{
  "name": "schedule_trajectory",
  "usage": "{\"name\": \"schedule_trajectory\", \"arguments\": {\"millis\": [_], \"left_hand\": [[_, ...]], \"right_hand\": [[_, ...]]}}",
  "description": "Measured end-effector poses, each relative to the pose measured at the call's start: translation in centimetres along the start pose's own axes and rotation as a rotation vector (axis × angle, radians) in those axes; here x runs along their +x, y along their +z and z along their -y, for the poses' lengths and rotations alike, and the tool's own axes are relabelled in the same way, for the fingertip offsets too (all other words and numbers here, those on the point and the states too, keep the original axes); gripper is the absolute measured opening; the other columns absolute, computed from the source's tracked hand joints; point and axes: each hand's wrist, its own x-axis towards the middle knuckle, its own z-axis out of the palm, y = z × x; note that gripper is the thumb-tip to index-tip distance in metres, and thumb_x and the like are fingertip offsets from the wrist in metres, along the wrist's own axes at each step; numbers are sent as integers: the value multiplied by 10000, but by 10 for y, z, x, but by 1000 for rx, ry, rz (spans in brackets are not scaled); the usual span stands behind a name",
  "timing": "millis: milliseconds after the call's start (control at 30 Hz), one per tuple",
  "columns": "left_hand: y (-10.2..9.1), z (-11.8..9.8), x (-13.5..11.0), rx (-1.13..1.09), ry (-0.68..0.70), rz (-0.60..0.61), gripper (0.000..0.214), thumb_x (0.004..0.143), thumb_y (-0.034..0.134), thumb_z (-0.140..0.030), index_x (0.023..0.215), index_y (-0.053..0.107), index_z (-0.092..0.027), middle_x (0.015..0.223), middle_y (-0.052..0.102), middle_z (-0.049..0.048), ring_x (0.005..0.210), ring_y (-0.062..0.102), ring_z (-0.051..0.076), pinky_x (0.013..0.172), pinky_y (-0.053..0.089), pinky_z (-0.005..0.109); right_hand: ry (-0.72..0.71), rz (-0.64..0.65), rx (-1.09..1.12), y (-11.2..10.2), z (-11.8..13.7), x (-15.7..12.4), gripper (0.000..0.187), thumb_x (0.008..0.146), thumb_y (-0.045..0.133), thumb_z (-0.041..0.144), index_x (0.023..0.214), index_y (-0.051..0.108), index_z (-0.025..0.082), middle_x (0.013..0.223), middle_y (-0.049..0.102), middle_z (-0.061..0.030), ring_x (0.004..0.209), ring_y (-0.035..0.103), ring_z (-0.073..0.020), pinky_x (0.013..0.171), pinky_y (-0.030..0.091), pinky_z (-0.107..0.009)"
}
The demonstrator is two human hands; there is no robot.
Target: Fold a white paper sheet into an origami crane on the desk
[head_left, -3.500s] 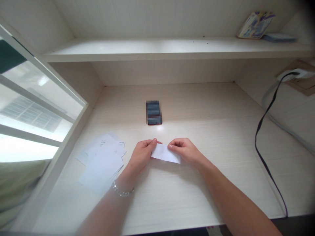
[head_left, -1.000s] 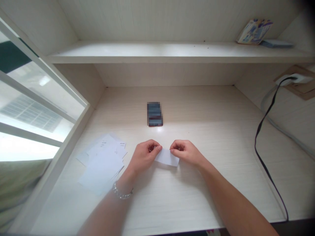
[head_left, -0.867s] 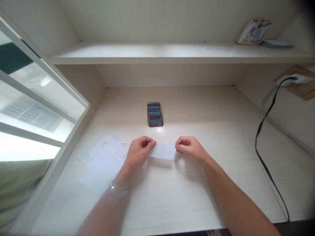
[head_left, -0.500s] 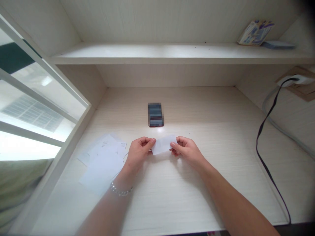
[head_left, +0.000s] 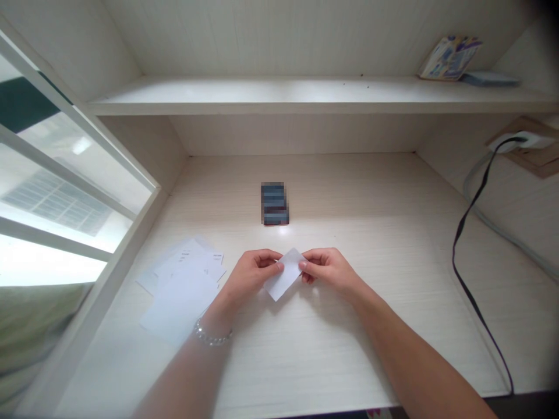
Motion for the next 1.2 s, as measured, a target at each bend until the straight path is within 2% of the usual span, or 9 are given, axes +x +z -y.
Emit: {"name": "schedule_trajectory", "arguments": {"millis": [133,333,500,700,833,1000,1200], "left_hand": [[2,-1,0,-59,-17,-18,230,721,604,-308,873,696,-160,872,691,92,747,609,184,636,451,280],[3,0,1,-250,-62,-63,238,675,657,-263,883,704,-157,885,690,96,718,595,170,605,435,265],[3,0,1,-342,-83,-87,157,657,657,-231,788,707,-162,823,684,72,642,575,143,551,414,245],[2,-2,-1,-224,-45,-92,116,671,624,-236,730,703,-174,763,677,50,614,559,136,520,393,235],[3,-1,-3,-65,-9,-67,134,713,602,-254,752,716,-196,771,690,43,642,565,136,542,395,230],[8,-4,-3,2,41,-35,161,745,592,-303,787,709,-202,802,689,48,685,577,142,573,409,231],[6,-1,0,-10,42,-29,175,770,561,-303,859,660,-189,828,664,43,692,572,134,580,412,231]], "right_hand": [[-9,-22,-4,0,0,-1,248,764,593,359,825,705,147,609,615,-30,565,548,-125,565,452,-259],[-39,-56,197,4,-6,1,338,721,657,323,1021,682,169,649,655,-43,604,585,-134,590,481,-280],[-48,-44,304,5,-11,1,269,700,675,281,942,712,171,643,668,-49,600,607,-142,609,501,-302],[-30,48,258,1,-6,-2,297,704,669,363,917,717,161,718,682,-76,650,633,-171,635,518,-321],[12,-30,162,4,-1,-1,307,715,649,414,892,721,174,809,684,-80,630,615,-157,601,501,-301],[13,-34,47,8,-1,0,253,703,665,342,885,725,175,713,669,-54,574,555,-124,542,441,-258],[27,-96,59,7,-3,1,231,678,680,311,844,727,158,622,634,-38,549,527,-122,518,402,-255]]}}
